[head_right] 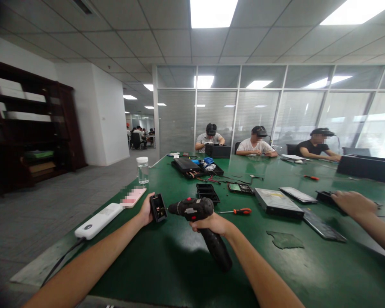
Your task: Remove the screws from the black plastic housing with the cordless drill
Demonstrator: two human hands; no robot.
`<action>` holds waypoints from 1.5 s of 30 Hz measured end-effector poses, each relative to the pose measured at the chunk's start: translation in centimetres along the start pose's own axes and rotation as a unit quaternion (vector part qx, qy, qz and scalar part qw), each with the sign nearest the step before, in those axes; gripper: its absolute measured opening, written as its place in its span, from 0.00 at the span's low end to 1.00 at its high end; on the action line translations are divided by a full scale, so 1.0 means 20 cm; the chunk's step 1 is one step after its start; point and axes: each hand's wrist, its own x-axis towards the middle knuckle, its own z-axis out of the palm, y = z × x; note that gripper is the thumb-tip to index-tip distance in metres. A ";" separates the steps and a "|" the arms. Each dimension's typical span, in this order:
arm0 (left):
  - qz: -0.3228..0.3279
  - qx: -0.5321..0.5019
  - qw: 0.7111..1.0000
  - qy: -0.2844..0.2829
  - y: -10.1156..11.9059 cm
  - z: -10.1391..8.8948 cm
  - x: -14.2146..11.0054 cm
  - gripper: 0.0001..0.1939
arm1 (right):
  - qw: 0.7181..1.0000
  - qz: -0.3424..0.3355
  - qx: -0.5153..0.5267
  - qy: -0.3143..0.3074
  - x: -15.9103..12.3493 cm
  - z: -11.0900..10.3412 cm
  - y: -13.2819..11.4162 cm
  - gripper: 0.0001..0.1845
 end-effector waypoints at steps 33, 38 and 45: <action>0.007 0.000 1.000 -0.010 0.00 0.00 0.01 0.17 | 1.000 -0.014 0.012 -0.001 -0.01 0.01 0.00 0.12; 0.001 -0.001 1.000 -0.020 0.00 -0.01 0.01 0.17 | 1.000 0.000 0.004 0.008 0.00 0.00 0.01 0.12; 0.003 0.006 1.000 -0.014 -0.01 -0.01 0.01 0.18 | 1.000 0.007 0.008 0.025 0.00 0.01 0.02 0.14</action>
